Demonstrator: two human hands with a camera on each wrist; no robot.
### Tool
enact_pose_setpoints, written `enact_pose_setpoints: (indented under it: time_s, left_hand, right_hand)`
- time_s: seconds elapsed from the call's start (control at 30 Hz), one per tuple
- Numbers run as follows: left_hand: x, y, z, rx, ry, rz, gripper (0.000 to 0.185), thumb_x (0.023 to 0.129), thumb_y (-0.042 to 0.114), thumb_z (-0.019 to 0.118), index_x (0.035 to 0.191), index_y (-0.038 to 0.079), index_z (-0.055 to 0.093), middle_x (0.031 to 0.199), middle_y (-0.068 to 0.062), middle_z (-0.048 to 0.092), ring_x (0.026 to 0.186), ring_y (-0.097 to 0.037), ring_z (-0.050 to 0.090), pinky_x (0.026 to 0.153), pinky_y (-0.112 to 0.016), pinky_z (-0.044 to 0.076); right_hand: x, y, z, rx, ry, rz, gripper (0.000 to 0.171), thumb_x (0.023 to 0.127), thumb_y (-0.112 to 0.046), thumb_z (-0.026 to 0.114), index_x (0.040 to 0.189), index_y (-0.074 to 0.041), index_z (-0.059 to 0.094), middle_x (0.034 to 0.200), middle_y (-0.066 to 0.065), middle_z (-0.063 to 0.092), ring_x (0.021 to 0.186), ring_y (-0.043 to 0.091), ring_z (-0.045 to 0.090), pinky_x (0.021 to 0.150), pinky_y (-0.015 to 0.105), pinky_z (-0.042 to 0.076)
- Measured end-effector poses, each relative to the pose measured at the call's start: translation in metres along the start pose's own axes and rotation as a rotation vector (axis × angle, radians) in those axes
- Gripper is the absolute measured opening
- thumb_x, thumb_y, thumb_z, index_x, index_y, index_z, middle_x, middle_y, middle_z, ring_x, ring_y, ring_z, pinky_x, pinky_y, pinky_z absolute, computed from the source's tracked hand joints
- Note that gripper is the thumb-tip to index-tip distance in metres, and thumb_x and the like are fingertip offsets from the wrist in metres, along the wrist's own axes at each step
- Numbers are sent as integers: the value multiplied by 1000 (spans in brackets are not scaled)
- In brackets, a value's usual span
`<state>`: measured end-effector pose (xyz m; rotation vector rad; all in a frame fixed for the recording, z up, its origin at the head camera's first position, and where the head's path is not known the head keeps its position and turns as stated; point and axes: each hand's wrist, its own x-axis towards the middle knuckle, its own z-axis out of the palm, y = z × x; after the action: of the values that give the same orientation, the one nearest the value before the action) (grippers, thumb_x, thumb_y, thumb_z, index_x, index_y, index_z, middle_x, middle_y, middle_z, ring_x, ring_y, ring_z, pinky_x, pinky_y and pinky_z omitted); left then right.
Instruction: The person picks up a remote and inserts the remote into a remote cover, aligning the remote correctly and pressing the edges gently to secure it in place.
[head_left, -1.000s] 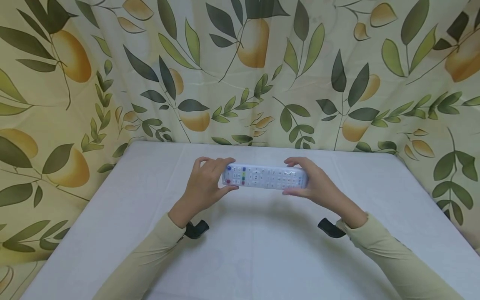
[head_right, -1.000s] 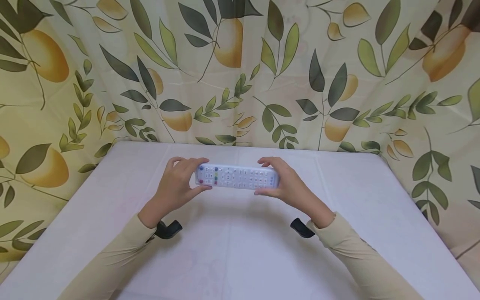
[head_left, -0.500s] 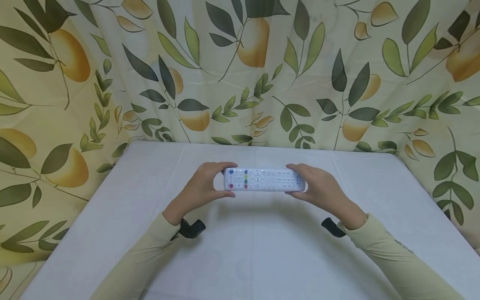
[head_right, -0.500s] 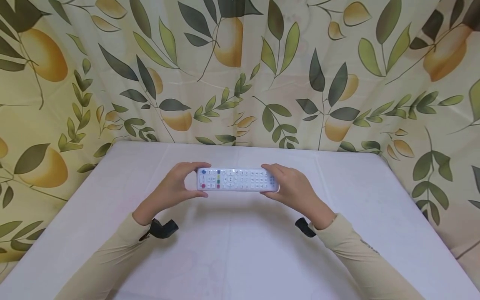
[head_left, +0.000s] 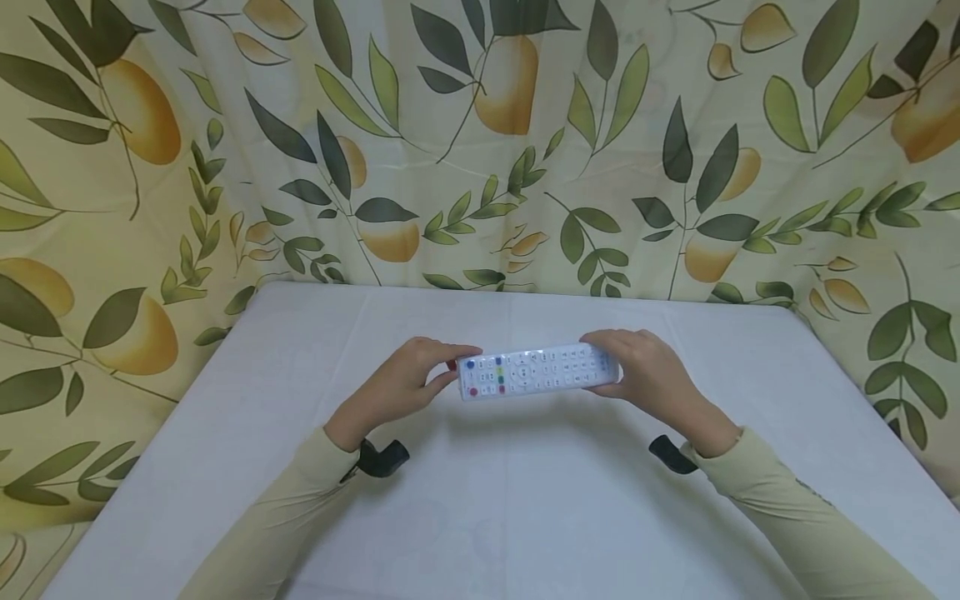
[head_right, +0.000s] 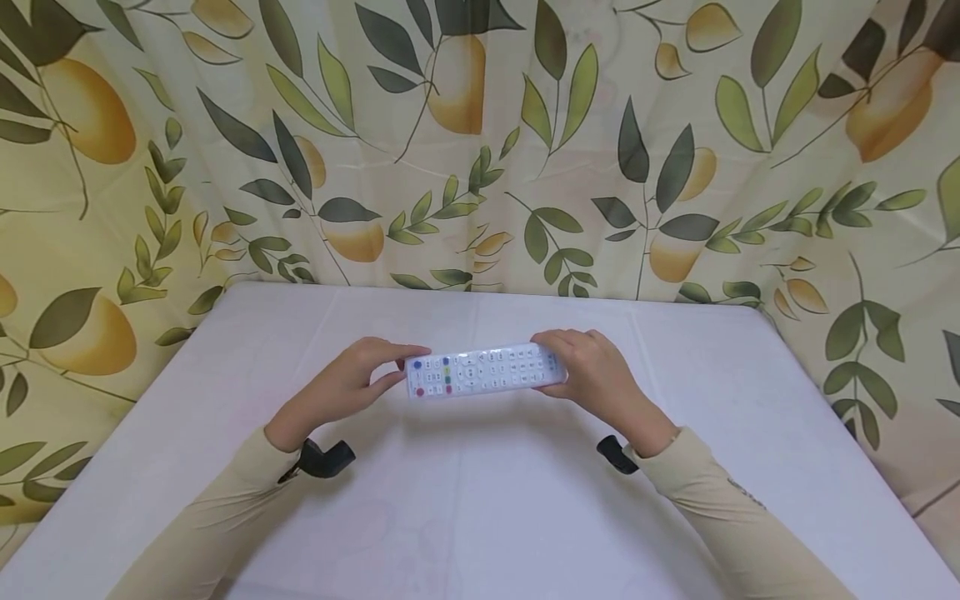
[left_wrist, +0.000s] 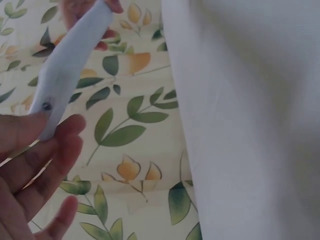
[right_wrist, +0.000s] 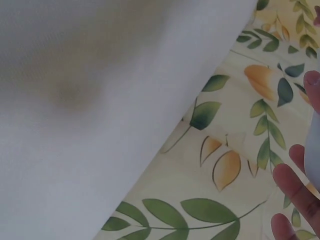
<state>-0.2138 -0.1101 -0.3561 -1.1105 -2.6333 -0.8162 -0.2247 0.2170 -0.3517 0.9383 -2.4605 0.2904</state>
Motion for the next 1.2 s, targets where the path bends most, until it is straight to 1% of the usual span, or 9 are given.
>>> enact_pose_setpoints:
  time_s: [0.2, 0.37, 0.47, 0.67, 0.83, 0.9, 0.97, 1.1, 1.2]
  left_hand:
    - [1, 0, 7, 102, 109, 24, 38, 86, 1, 62, 123, 11, 62, 104, -1, 72, 94, -15, 65, 98, -39, 44]
    - [3, -3, 9, 166, 185, 116, 35, 81, 1, 65, 115, 8, 66, 91, 1, 71, 82, -11, 61, 96, -39, 44]
    - [5, -4, 10, 202, 217, 130, 34, 79, 3, 67, 112, 8, 67, 85, 2, 70, 76, -10, 58, 96, -39, 44]
    - [9, -7, 12, 269, 225, 55, 32, 81, 3, 68, 113, 11, 68, 85, 0, 71, 76, -12, 60, 99, -40, 42]
    - [14, -10, 13, 300, 220, -1, 33, 82, -2, 66, 111, 13, 70, 81, -1, 71, 75, -14, 61, 100, -41, 41]
    - [19, -12, 13, 287, 198, -40, 33, 84, -1, 65, 113, 13, 69, 84, -2, 72, 78, -16, 63, 99, -42, 42]
    - [26, -16, 14, 258, 147, -88, 35, 85, 0, 63, 116, 13, 67, 92, -3, 73, 84, -17, 64, 98, -42, 43]
    - [43, -32, 17, 186, -26, -172, 48, 84, 7, 63, 131, 13, 55, 115, -4, 67, 102, -18, 60, 98, -43, 41]
    - [56, -46, 21, 199, -123, -191, 61, 82, 18, 68, 138, 12, 45, 126, -8, 59, 115, -22, 54, 101, -45, 38]
  right_hand:
    - [-1, 2, 2, 16, -4, -8, 65, 49, -19, 92, 105, 0, 65, 99, 14, 71, 86, 27, 68, 72, 41, 52]
    - [0, 4, 0, 30, -14, -2, 65, 49, -18, 92, 105, 0, 65, 99, 13, 72, 86, 26, 68, 71, 40, 50]
    - [2, 4, -1, 29, -18, -3, 65, 49, -19, 92, 105, -1, 65, 100, 13, 72, 87, 26, 68, 73, 41, 50]
    - [6, 6, 0, -3, -10, -39, 64, 50, -21, 92, 105, -1, 66, 100, 12, 71, 88, 27, 67, 74, 42, 49]
    - [9, 9, 6, -76, 10, -78, 63, 51, -25, 92, 104, -2, 67, 97, 12, 72, 86, 27, 67, 73, 41, 49]
    - [11, 11, 9, -111, 21, -76, 64, 50, -27, 92, 103, -2, 67, 96, 12, 72, 85, 27, 67, 73, 41, 49]
    - [14, 14, 13, -135, 26, -60, 64, 50, -28, 92, 103, -3, 67, 96, 13, 72, 85, 27, 67, 74, 42, 48]
    - [23, 23, 23, -171, 1, -4, 63, 53, -30, 91, 104, -2, 66, 97, 14, 72, 85, 28, 67, 75, 44, 48]
    - [29, 33, 33, -181, -44, 53, 64, 55, -31, 90, 106, -2, 65, 99, 15, 71, 87, 28, 68, 76, 46, 47]
